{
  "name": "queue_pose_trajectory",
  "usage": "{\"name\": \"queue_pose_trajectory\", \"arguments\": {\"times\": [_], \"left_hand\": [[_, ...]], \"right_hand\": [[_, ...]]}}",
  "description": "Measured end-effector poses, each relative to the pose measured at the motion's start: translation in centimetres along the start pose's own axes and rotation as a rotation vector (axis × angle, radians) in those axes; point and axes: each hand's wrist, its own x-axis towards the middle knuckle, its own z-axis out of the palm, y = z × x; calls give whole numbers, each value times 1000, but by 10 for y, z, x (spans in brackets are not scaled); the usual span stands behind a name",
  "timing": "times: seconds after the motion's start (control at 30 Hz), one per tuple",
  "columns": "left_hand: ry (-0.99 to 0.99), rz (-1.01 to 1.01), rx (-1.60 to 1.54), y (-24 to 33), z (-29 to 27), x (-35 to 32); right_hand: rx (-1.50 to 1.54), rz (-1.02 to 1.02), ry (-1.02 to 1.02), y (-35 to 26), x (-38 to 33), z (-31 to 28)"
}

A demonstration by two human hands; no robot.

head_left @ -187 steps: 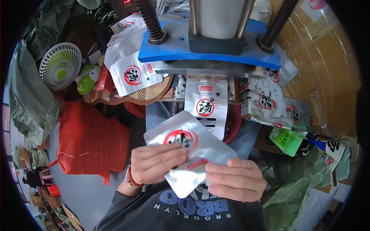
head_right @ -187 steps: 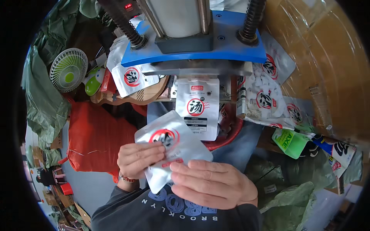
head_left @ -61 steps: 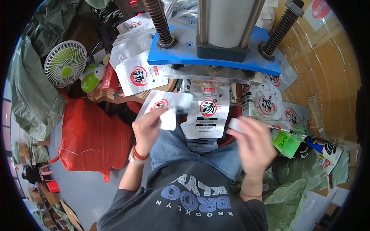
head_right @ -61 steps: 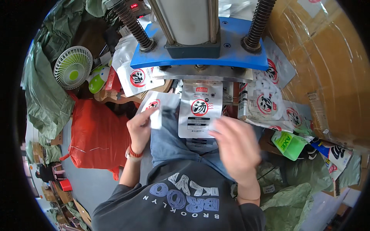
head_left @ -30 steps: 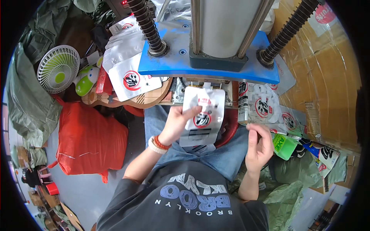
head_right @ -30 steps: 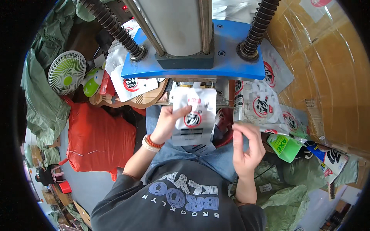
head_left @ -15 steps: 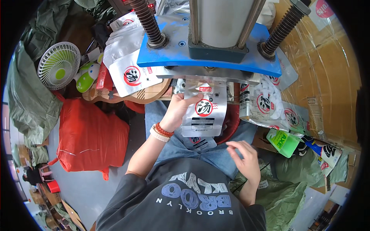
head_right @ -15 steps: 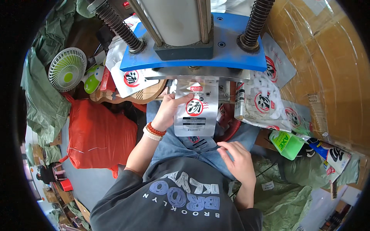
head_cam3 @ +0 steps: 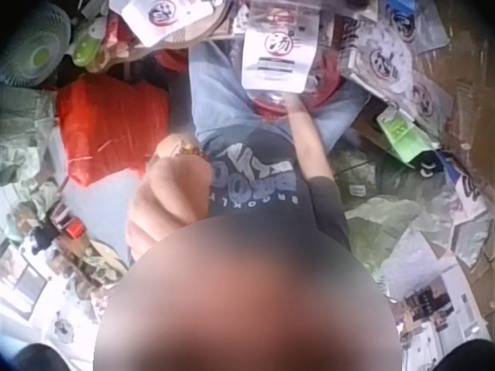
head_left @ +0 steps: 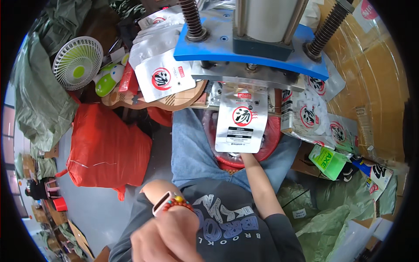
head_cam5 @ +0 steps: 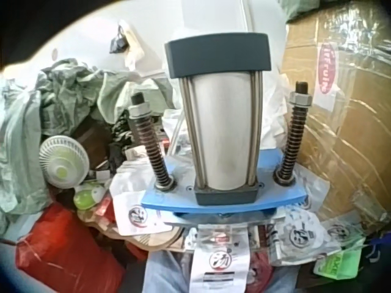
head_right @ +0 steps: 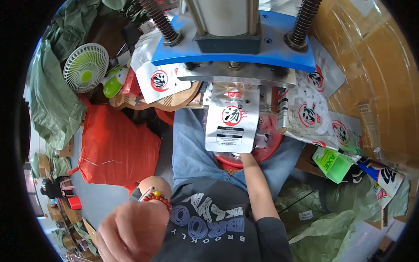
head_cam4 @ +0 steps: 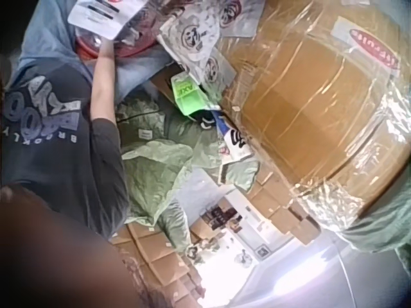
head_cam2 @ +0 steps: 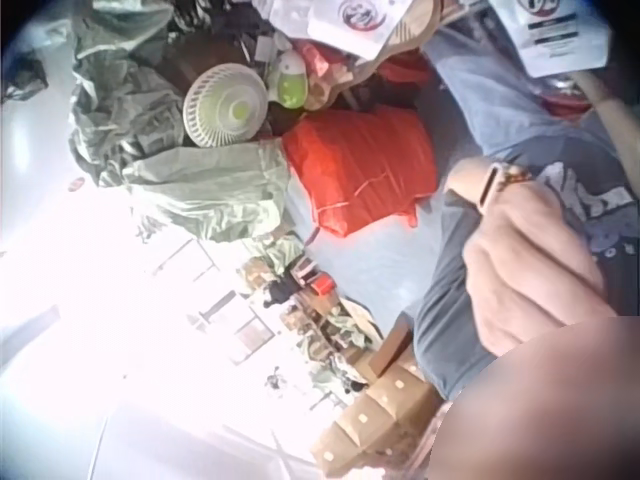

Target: Capping and sealing flexible pouches using a pneumatic capping machine in a packaging factory.

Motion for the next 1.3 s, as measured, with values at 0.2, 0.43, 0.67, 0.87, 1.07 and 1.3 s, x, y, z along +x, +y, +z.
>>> {"name": "queue_pose_trajectory", "arguments": {"times": [0.2, 0.43, 0.67, 0.87, 1.07, 1.3], "left_hand": [[-142, -234, -259, 0, -4, 12], [-17, -389, -571, 0, 3, 10], [-68, -490, -610, 2, -10, 17], [-93, -390, -435, 10, -22, 21], [-166, -376, -151, -5, -63, 25], [-232, -668, 1278, -108, -228, -31]], "right_hand": [[-122, 1, -37, 28, -5, -8], [97, -98, -407, -17, -58, -97], [58, -115, -260, -51, -19, -29], [158, -47, -241, -64, -28, -27], [149, 39, -307, -79, -37, -61], [458, -68, -229, -114, -34, -116]]}}
